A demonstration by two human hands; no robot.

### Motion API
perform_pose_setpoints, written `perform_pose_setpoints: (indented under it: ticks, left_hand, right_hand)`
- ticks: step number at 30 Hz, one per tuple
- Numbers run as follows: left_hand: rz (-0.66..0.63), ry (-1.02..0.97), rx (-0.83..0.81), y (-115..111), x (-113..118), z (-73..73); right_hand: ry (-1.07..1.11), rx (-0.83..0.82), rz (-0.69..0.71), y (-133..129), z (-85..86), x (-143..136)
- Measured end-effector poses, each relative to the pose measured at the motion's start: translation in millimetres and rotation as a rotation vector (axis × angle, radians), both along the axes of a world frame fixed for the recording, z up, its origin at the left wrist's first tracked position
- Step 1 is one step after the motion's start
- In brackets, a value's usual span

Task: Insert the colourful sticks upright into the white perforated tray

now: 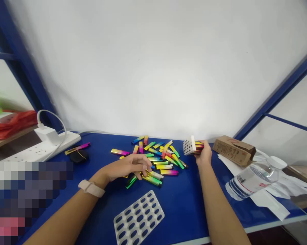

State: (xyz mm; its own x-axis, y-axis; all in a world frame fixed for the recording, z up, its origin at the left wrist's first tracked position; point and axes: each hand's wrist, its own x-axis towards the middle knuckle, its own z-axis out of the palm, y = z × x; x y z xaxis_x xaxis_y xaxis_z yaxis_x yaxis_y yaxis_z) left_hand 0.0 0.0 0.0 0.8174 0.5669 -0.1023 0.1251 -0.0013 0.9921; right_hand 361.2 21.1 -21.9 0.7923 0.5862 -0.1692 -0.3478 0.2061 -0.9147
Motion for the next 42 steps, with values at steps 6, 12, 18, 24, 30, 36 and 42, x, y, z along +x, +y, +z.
perform_pose_setpoints:
  ticks: [6, 12, 18, 24, 30, 36, 42]
  left_hand:
    - [-0.004, -0.004, -0.002, 0.0, -0.4, -1.0]
    - [-0.002, 0.002, 0.0, 0.4, 0.1, -0.6]
    - [-0.001, -0.003, -0.004, 1.1, -0.1, -2.4]
    - [-0.001, -0.001, -0.006, 0.7, -0.3, -1.8]
    - [0.006, 0.011, -0.001, -0.3, 0.7, -0.1]
    - [0.016, 0.019, -0.003, -0.5, 1.1, -0.2]
    - [0.015, 0.015, -0.012, -0.9, 0.8, 0.6]
  right_hand:
    - [-0.037, -0.026, 0.029, -0.2, 0.2, -0.3]
    - [-0.081, -0.077, 0.077, -0.1, 0.3, -0.8]
    - [-0.094, -0.097, 0.097, 0.7, 1.7, -7.0]
    - [-0.128, -0.117, 0.105, 4.3, -2.9, -15.2]
    - [-0.182, -0.166, 0.114, 6.9, -6.5, -15.1]
    - [-0.262, -0.186, 0.14, 9.4, -12.7, -13.0]
    - [-0.351, -0.137, 0.203, 10.7, -22.4, -5.4]
